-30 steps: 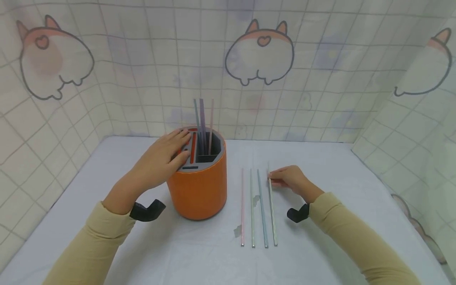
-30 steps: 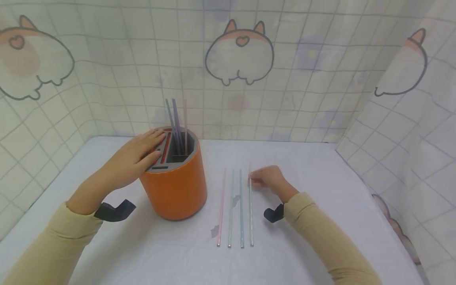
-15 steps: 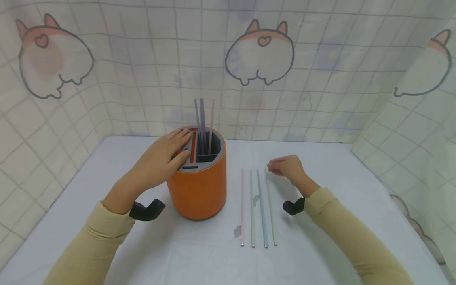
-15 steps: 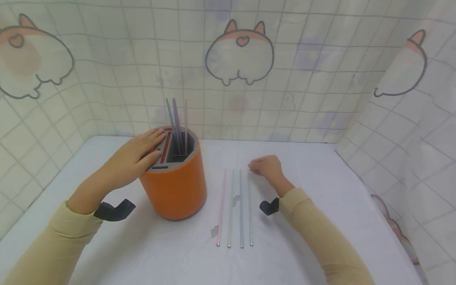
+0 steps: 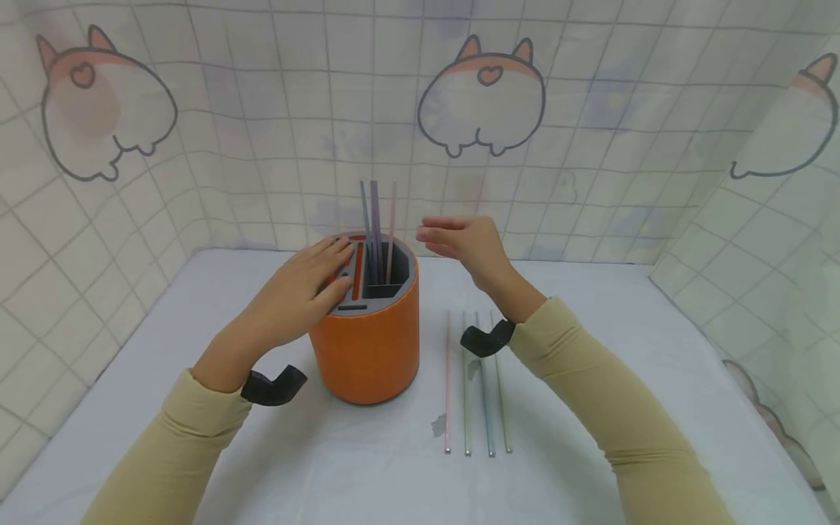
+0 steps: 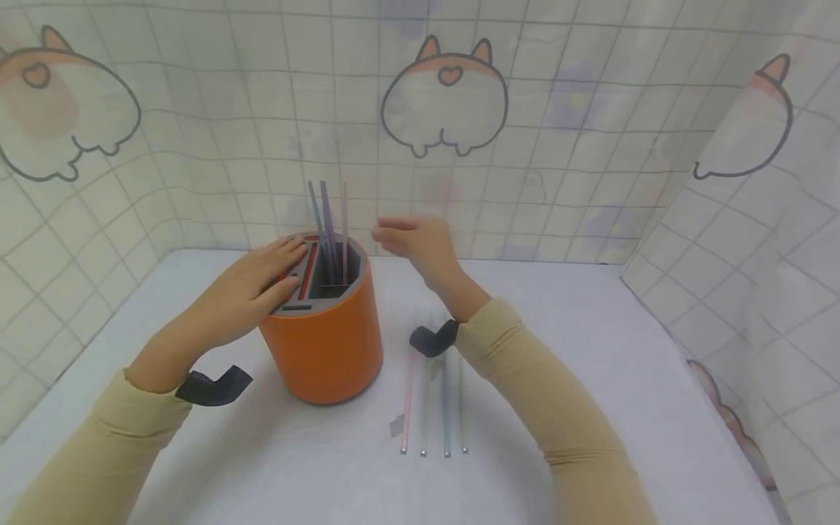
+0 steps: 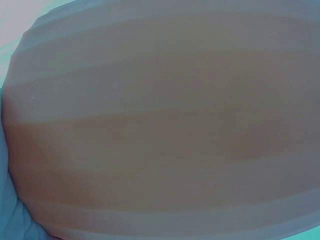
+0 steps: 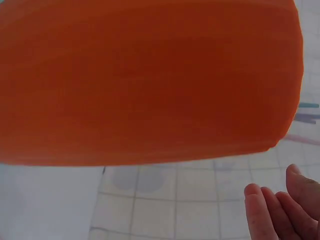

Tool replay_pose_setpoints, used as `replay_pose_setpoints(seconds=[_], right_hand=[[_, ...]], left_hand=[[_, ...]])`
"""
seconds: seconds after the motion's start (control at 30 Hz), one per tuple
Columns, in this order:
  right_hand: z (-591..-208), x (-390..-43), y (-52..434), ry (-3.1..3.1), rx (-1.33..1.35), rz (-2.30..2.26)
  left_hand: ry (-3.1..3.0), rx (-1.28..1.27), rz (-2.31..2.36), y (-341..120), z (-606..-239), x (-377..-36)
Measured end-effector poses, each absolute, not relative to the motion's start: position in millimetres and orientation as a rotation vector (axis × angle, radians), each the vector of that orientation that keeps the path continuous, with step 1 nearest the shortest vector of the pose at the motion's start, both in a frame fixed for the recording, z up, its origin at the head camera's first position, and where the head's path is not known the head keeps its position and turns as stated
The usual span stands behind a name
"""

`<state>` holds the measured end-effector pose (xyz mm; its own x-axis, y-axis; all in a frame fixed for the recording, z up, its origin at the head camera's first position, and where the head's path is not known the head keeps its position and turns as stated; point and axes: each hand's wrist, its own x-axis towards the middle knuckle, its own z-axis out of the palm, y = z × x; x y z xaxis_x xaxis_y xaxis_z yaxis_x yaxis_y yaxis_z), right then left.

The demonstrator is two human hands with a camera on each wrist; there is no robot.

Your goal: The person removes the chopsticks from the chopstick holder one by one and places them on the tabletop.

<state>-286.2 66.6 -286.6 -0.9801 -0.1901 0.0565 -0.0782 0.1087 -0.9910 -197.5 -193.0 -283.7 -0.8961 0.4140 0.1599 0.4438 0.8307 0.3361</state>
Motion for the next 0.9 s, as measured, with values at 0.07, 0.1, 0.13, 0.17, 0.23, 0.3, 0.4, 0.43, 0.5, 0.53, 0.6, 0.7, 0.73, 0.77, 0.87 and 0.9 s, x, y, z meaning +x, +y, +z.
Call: replay_pose_setpoints(seconds=[0.07,0.1,0.13,0.17,0.23,0.3,0.4,0.43,0.5,0.53,0.6,0.7,0.73,0.77,0.87,0.9], right_hand=[[-279,-286,56,2.249,-0.316,-2.05],[-276,-286,51,2.246,-0.333,-2.048],[-274,-286,47,2.239,-0.349,-2.052],[-272,-285,43,2.23,-0.361,-2.055],[-271,-285,37,2.223,-0.376,-2.054],[-270,-284,32,2.226,-0.366,-2.047],[-269,-284,28,2.249,-0.345,-2.03],[-268,-284,28,2.265,-0.341,-2.022],[-267,-283,27,2.291,-0.337,-2.014],[-266,-283,27,2.306,-0.345,-2.012],[-264,-283,28,2.336,-0.358,-2.013],[-257,-283,30,2.339,-0.389,-2.058],[-254,-282,31,2.325,-0.408,-2.084],[-250,-281,32,2.318,-0.42,-2.102],[-235,-278,36,2.267,-0.496,-2.192],[-229,-276,37,2.259,-0.522,-2.214]], left_hand=[[-2.933,-0.682,-0.566,-193,-283,-198],[-2.934,-0.68,-0.567,-193,-283,-198],[-2.934,-0.678,-0.569,-192,-283,-198],[-2.935,-0.678,-0.569,-192,-284,-198],[-2.943,-0.672,-0.568,-192,-284,-198],[-2.949,-0.666,-0.567,-192,-284,-198],[-2.954,-0.658,-0.564,-192,-285,-198],[-2.954,-0.657,-0.563,-192,-285,-198],[-2.953,-0.657,-0.563,-192,-285,-198],[-2.951,-0.659,-0.565,-192,-285,-198],[-2.947,-0.662,-0.566,-192,-285,-199],[-2.943,-0.666,-0.566,-191,-285,-200],[-2.942,-0.665,-0.565,-191,-285,-200],[-2.941,-0.664,-0.564,-191,-285,-200],[-2.937,-0.663,-0.559,-191,-285,-200],[-2.935,-0.663,-0.557,-191,-284,-200]])
